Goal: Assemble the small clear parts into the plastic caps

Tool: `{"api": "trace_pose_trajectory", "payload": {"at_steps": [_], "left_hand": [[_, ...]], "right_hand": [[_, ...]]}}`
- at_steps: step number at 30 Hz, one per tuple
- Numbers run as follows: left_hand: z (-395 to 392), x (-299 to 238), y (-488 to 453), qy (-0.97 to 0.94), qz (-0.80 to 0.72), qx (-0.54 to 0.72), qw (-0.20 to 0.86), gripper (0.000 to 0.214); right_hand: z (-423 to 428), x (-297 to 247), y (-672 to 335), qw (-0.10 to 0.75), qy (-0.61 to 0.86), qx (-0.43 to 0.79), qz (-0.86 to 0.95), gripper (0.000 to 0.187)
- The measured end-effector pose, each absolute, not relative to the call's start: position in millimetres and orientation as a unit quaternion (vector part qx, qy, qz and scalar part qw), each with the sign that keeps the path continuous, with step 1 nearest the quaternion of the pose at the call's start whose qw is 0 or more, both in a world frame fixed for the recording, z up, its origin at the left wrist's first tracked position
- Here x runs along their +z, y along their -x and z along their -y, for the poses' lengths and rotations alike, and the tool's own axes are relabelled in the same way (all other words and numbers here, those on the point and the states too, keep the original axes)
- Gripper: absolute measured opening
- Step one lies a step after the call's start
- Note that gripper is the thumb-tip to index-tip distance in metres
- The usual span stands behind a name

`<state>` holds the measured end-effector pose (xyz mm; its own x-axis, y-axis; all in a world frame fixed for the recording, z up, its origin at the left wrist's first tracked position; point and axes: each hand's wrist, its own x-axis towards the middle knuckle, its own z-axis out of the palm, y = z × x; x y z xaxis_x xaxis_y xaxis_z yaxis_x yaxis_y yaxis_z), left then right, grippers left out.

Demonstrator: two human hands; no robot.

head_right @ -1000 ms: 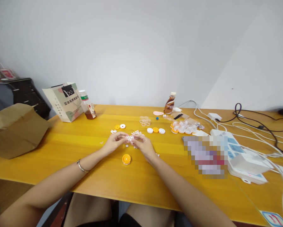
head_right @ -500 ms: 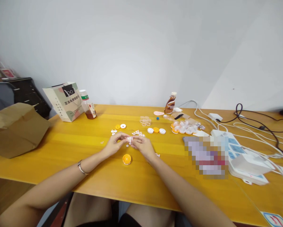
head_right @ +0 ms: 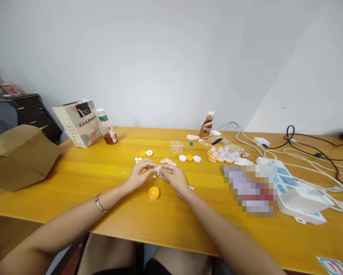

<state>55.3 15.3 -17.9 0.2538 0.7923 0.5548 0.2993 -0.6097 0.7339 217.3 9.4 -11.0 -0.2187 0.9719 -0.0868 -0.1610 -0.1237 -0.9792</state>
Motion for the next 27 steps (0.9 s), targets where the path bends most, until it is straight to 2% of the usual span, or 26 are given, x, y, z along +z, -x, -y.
{"api": "trace_pose_trajectory", "payload": {"at_steps": [13,27], "left_hand": [[-17,-21,-57,-0.726,-0.387,0.472,0.315,0.016],[-17,-21,-56,-0.731,-0.391,0.49,0.268,0.013]], "right_hand": [[-9,-11,-217,0.447,0.41,0.621,0.497,0.025],[-12,-15,-218,0.434,0.4,0.617,0.52,0.026]]}}
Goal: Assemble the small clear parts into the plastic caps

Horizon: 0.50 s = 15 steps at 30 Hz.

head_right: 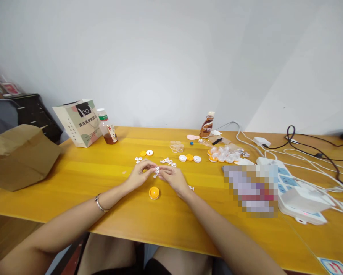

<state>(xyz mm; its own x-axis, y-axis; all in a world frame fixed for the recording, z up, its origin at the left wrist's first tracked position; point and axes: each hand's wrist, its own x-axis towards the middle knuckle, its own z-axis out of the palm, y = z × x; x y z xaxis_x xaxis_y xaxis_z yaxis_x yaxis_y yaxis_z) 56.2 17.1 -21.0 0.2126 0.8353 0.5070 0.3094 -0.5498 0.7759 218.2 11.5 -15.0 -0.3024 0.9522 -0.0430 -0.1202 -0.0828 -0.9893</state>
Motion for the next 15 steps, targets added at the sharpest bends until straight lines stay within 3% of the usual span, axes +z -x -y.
{"api": "trace_pose_trajectory", "payload": {"at_steps": [15], "left_hand": [[-18.2,-28.2,-59.6,-0.671,-0.403,0.503,0.366,0.018]], "right_hand": [[-11.1,-14.7,-217.4,0.432,0.414,0.583,0.549,0.031]]}}
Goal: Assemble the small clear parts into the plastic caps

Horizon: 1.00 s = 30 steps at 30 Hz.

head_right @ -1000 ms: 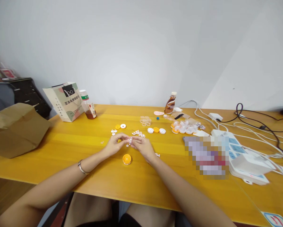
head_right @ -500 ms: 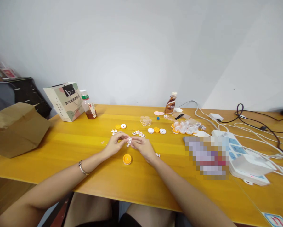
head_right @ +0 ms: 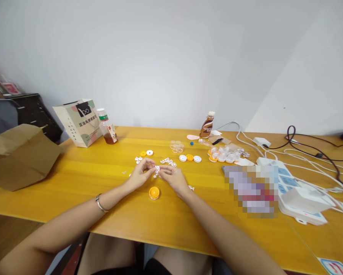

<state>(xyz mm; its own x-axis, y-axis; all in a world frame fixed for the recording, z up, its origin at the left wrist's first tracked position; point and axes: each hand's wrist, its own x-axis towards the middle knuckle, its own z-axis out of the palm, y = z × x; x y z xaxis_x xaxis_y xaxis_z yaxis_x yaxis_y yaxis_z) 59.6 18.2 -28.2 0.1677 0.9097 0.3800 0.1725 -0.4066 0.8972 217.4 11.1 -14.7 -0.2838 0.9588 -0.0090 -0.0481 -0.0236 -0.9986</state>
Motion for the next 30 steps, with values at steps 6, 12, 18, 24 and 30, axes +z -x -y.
{"api": "trace_pose_trajectory", "payload": {"at_steps": [6,12,18,24,30], "left_hand": [[-22,-32,-59,-0.679,-0.397,0.476,0.395,0.021],[-21,-30,-59,-0.673,-0.394,0.484,0.396,0.018],[-17,-26,-60,-0.677,-0.395,0.492,0.38,0.016],[-20,-21,-56,-0.657,-0.391,0.535,0.361,0.018],[-24,-12,-45,-0.623,-0.404,0.583,0.331,0.018]], "right_hand": [[-11,-16,-218,0.431,0.419,0.58,0.55,0.03],[-10,-13,-218,0.426,0.417,0.567,0.569,0.028],[-8,-11,-217,0.423,0.409,0.551,0.592,0.027],[-6,-6,-220,0.44,0.424,0.413,0.675,0.028],[12,10,-230,0.249,0.333,0.285,0.864,0.051]]}}
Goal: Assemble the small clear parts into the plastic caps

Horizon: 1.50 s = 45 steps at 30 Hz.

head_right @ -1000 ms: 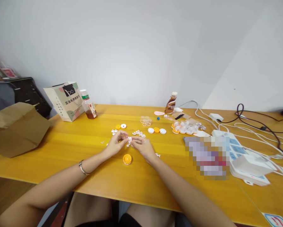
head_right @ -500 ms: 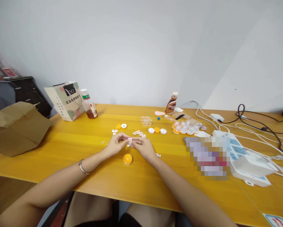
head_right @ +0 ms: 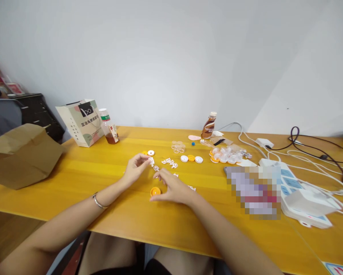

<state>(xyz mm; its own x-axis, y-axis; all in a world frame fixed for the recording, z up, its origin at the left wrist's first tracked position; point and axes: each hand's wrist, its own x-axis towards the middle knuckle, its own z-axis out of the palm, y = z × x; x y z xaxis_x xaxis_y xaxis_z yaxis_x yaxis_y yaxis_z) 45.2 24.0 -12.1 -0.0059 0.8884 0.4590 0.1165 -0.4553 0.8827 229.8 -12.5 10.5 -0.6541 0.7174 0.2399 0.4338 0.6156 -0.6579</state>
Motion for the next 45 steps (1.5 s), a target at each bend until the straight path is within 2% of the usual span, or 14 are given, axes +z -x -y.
{"api": "trace_pose_trajectory", "payload": {"at_steps": [2,8,12,17,20,27,36,45], "left_hand": [[-22,-10,-44,-0.626,-0.395,0.583,0.334,0.018],[-11,-5,-47,-0.692,-0.316,0.498,0.416,0.02],[-5,-3,-49,-0.726,-0.296,0.449,0.429,0.021],[-8,-6,-46,-0.747,-0.317,0.438,0.387,0.021],[-11,-9,-43,-0.758,-0.325,0.409,0.39,0.022],[-9,-12,-44,-0.782,-0.31,0.356,0.407,0.02],[-10,-15,-45,-0.788,-0.298,0.383,0.378,0.014],[-4,-10,-45,-0.843,-0.278,0.342,0.309,0.012]], "right_hand": [[16,12,-230,0.2,0.309,0.272,0.889,0.056],[12,5,-228,0.145,0.299,0.284,0.9,0.029],[7,-1,-228,0.167,0.313,0.284,0.891,0.024],[-1,-6,-229,0.21,0.332,0.292,0.872,0.035],[-5,-9,-230,0.221,0.345,0.284,0.867,0.029],[-7,-12,-230,0.221,0.362,0.271,0.864,0.023],[-8,-12,-230,0.227,0.356,0.27,0.865,0.024],[-10,-15,-230,0.221,0.349,0.276,0.868,0.024]]}}
